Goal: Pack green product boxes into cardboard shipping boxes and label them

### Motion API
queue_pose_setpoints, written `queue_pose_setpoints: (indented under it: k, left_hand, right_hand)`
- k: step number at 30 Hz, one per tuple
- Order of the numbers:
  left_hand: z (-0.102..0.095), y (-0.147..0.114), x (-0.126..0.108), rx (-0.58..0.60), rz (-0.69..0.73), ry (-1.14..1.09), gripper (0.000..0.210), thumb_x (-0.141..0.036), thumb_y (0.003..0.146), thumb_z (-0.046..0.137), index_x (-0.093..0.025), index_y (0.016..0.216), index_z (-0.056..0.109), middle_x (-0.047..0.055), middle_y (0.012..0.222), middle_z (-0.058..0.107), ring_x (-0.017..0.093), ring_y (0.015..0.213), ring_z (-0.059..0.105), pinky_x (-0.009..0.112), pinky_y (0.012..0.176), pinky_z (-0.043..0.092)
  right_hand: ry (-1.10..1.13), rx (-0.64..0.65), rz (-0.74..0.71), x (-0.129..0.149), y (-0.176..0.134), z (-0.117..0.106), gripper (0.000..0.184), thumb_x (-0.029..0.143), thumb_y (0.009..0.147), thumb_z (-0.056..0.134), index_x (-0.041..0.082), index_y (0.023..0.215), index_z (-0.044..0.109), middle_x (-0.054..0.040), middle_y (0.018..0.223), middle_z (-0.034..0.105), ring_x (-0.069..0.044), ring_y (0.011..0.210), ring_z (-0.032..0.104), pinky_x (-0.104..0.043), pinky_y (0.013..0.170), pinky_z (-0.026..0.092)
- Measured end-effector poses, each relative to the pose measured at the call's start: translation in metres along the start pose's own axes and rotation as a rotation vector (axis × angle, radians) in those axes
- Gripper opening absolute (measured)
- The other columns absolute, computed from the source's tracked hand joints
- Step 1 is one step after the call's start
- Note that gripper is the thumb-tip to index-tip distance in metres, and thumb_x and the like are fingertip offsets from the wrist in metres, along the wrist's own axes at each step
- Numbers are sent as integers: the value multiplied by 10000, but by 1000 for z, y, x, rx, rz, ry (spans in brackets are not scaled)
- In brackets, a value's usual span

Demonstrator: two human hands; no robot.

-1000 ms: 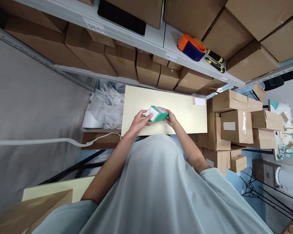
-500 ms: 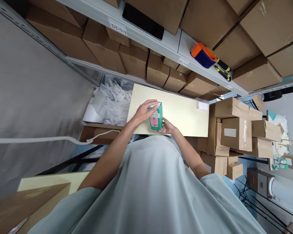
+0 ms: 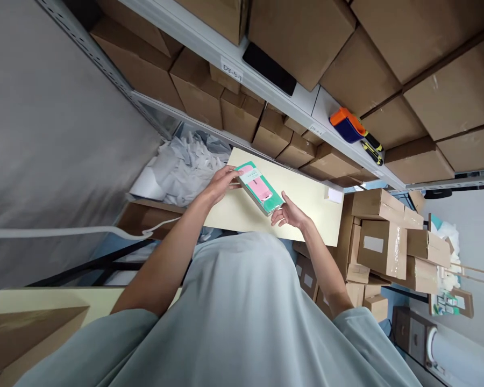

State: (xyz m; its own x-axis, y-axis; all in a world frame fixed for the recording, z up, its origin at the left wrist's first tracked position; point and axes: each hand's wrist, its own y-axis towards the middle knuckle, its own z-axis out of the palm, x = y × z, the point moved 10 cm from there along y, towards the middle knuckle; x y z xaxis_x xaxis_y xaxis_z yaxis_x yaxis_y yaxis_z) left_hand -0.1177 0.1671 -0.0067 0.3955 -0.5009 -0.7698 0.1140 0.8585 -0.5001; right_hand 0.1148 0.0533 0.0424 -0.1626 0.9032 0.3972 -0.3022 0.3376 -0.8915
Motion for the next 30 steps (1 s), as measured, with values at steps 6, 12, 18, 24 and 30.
queue_pose_setpoints:
  k: [6, 12, 18, 24, 30]
  left_hand:
    - [-12, -6, 16, 66, -116, -224, 357, -345, 673, 880, -230, 933, 665, 67, 958, 803, 275, 930, 764, 446, 879, 700]
    - [-1, -16, 9, 88, -131, -403, 462, -304, 765, 820, -183, 1209, 782, 159, 1175, 858, 338, 1118, 818, 512, 1035, 693]
    - [1, -23, -16, 104, -82, -548, 456, -221, 797, 841, -216, 1247, 766, 140, 1313, 848, 334, 1142, 831, 584, 1105, 667]
    - [-4, -29, -28, 59, -92, -673, 382, -282, 881, 773, -259, 1262, 763, 86, 1294, 868, 344, 1278, 798, 532, 1140, 661]
    - [-1, -38, -33, 70, -117, -734, 364, -285, 847, 810, -264, 1209, 775, 70, 1283, 877, 328, 1276, 806, 516, 1184, 645]
  right_hand:
    - [-200, -104, -161, 77, -29, -21, 838, 967, 1046, 393, 201, 812, 641, -43, 558, 672, -208, 568, 755, -241, 525, 571]
    - [-384, -187, -401, 176, -40, -20, 724, 900, 1002, 645, 207, 792, 660, -15, 556, 642, -193, 584, 751, -250, 582, 604]
    - [-646, -243, -566, 264, -31, 14, 752, 920, 990, 621, 197, 804, 712, -55, 678, 711, -208, 623, 746, -292, 587, 616]
    - [-936, -659, -1103, 367, -52, 49, 673, 807, 1125, 436, 222, 1150, 768, -115, 1115, 821, -320, 1231, 762, -462, 1103, 640]
    - [-1258, -748, -1368, 442, -14, 71, 713, 646, 1203, 210, 250, 1753, 430, -140, 1805, 466, -318, 1793, 229, -652, 1447, 225]
